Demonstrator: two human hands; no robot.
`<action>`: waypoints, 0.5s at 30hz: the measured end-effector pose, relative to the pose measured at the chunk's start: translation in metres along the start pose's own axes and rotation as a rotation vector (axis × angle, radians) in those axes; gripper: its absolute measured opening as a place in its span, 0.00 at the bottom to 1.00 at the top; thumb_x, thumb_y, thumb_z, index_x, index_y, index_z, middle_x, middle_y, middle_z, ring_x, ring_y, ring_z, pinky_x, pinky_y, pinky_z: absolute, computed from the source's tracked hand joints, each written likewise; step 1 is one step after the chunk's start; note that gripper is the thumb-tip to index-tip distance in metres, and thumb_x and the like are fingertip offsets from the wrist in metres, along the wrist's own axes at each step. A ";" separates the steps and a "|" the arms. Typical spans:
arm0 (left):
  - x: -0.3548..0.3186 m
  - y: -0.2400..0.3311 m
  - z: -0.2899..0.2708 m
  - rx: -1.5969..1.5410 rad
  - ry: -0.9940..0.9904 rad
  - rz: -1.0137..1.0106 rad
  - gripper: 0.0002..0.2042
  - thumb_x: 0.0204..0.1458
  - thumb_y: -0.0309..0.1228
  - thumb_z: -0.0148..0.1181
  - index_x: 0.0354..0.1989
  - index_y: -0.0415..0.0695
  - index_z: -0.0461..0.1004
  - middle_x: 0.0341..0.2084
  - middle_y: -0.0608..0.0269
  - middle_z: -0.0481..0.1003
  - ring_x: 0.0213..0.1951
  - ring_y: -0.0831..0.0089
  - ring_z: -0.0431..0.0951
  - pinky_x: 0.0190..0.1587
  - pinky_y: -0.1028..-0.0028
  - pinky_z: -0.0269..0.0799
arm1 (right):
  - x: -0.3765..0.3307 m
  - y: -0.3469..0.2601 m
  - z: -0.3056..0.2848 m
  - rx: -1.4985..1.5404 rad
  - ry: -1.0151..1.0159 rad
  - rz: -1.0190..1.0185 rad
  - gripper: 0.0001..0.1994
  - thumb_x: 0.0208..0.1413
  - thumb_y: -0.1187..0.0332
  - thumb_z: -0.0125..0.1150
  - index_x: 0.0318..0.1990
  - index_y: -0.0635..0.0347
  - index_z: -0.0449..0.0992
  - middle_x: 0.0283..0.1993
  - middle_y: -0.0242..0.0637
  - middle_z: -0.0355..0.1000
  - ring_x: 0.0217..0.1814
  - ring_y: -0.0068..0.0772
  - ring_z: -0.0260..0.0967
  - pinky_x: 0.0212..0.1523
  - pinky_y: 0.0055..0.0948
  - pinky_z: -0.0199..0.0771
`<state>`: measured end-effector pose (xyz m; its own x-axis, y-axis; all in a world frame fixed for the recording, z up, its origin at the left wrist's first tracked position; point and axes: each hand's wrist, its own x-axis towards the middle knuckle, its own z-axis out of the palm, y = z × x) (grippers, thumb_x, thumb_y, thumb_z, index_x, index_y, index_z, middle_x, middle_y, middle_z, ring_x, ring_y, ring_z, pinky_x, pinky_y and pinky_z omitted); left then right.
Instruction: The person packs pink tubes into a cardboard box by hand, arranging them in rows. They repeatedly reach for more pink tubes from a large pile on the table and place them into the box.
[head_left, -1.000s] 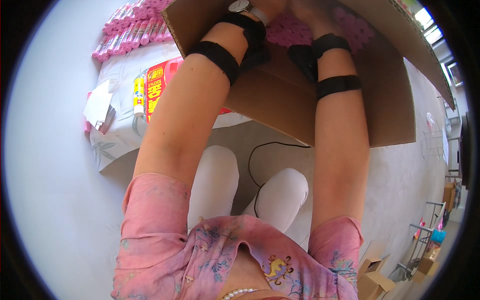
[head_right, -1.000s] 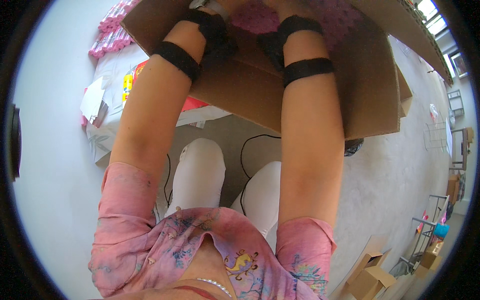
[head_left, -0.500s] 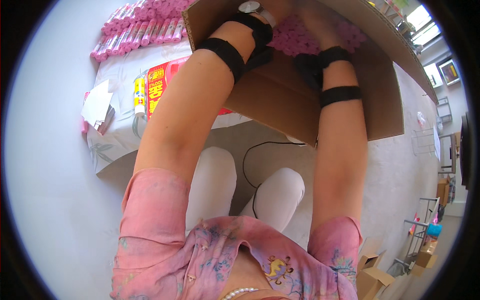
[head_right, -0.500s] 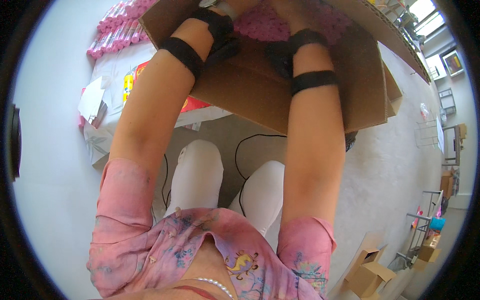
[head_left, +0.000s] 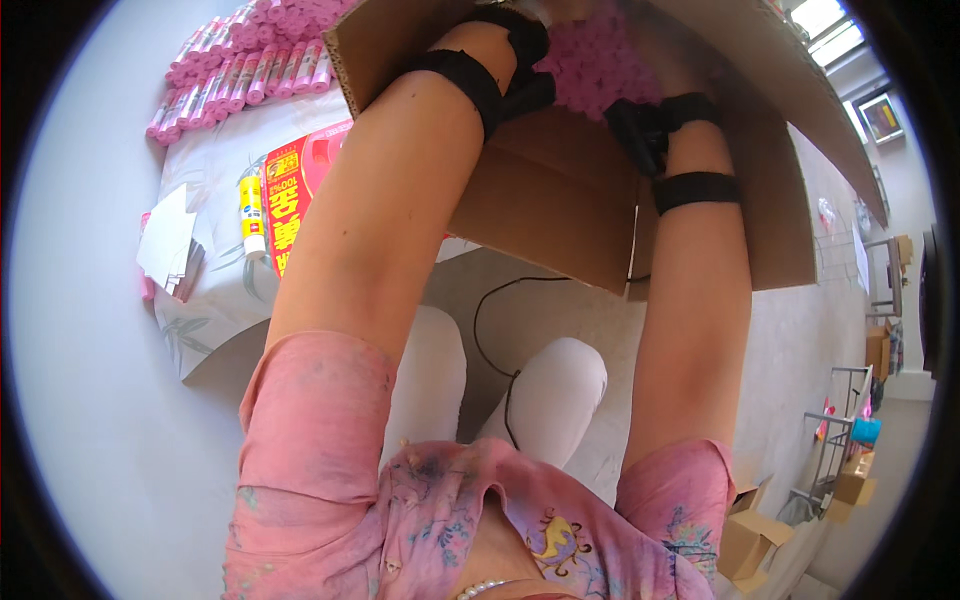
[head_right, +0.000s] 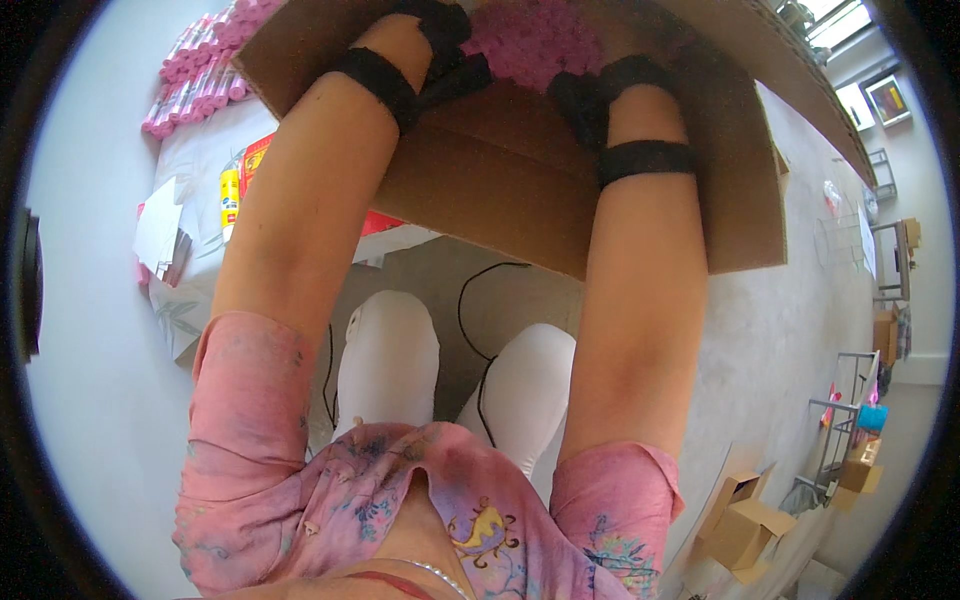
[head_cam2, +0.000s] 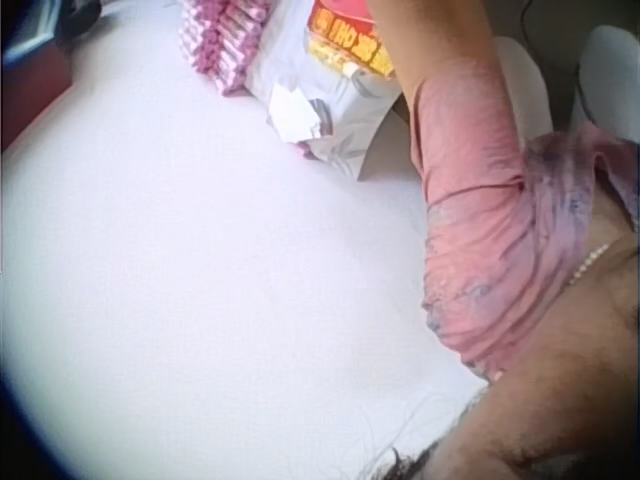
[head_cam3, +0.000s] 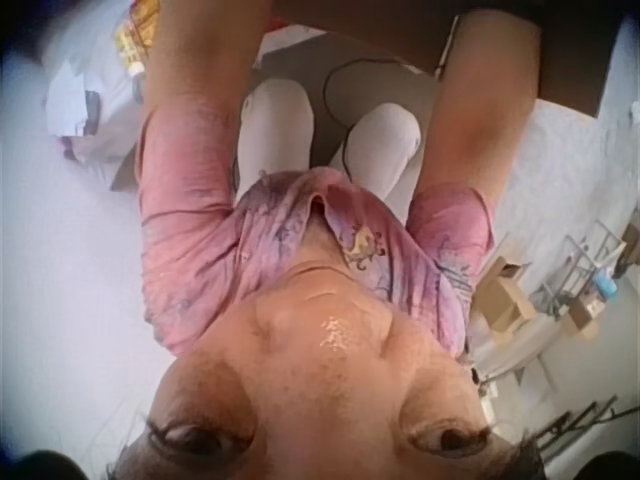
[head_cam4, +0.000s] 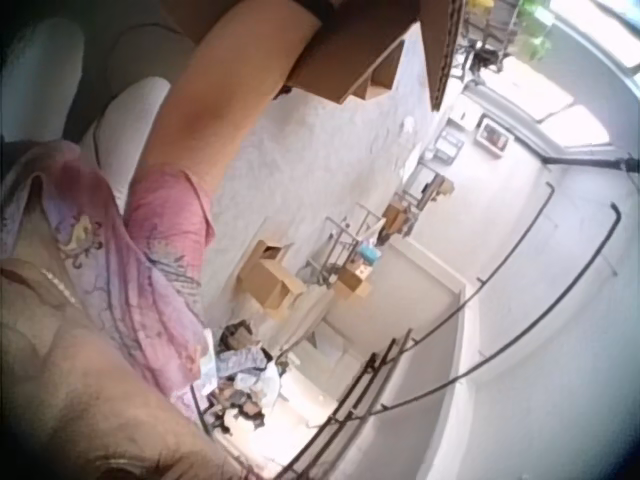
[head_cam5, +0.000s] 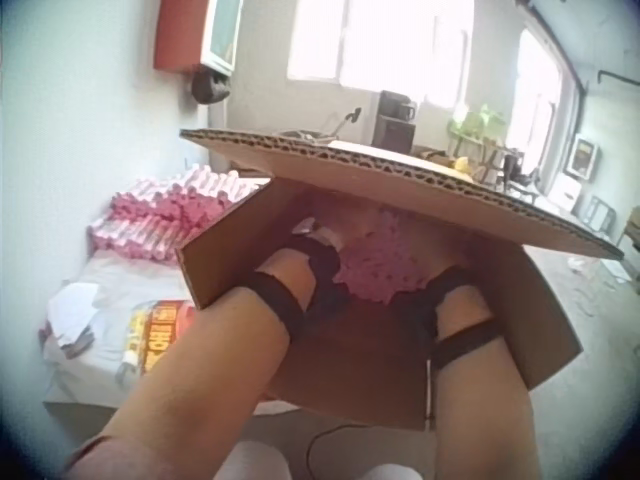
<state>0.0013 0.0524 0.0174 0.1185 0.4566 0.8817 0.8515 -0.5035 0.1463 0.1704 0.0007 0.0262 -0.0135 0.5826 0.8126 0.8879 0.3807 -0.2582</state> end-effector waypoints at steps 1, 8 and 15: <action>0.004 0.000 -0.005 0.008 -0.004 -0.002 0.15 0.61 0.40 0.53 0.47 0.48 0.82 0.45 0.49 0.82 0.48 0.49 0.81 0.55 0.50 0.71 | 0.000 -0.009 -0.005 -0.022 -0.033 0.010 0.21 0.67 0.56 0.52 0.55 0.64 0.77 0.57 0.56 0.75 0.62 0.56 0.71 0.63 0.47 0.69; 0.005 0.003 -0.002 -0.023 -0.010 -0.021 0.16 0.59 0.41 0.54 0.49 0.48 0.82 0.47 0.49 0.81 0.50 0.50 0.80 0.56 0.50 0.71 | 0.009 -0.022 -0.022 -0.152 -0.139 -0.009 0.21 0.66 0.54 0.53 0.53 0.62 0.79 0.54 0.54 0.78 0.59 0.56 0.73 0.61 0.49 0.70; 0.002 -0.006 -0.009 -0.034 -0.066 -0.050 0.17 0.56 0.41 0.56 0.48 0.48 0.82 0.47 0.48 0.81 0.50 0.52 0.80 0.55 0.51 0.72 | 0.013 -0.011 0.008 -0.128 -0.059 -0.064 0.25 0.65 0.47 0.53 0.55 0.59 0.79 0.54 0.51 0.78 0.58 0.55 0.74 0.60 0.49 0.71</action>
<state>-0.0081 0.0499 0.0221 0.1108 0.5280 0.8420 0.8394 -0.5033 0.2051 0.1567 0.0098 0.0359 -0.0957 0.6024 0.7925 0.9359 0.3257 -0.1345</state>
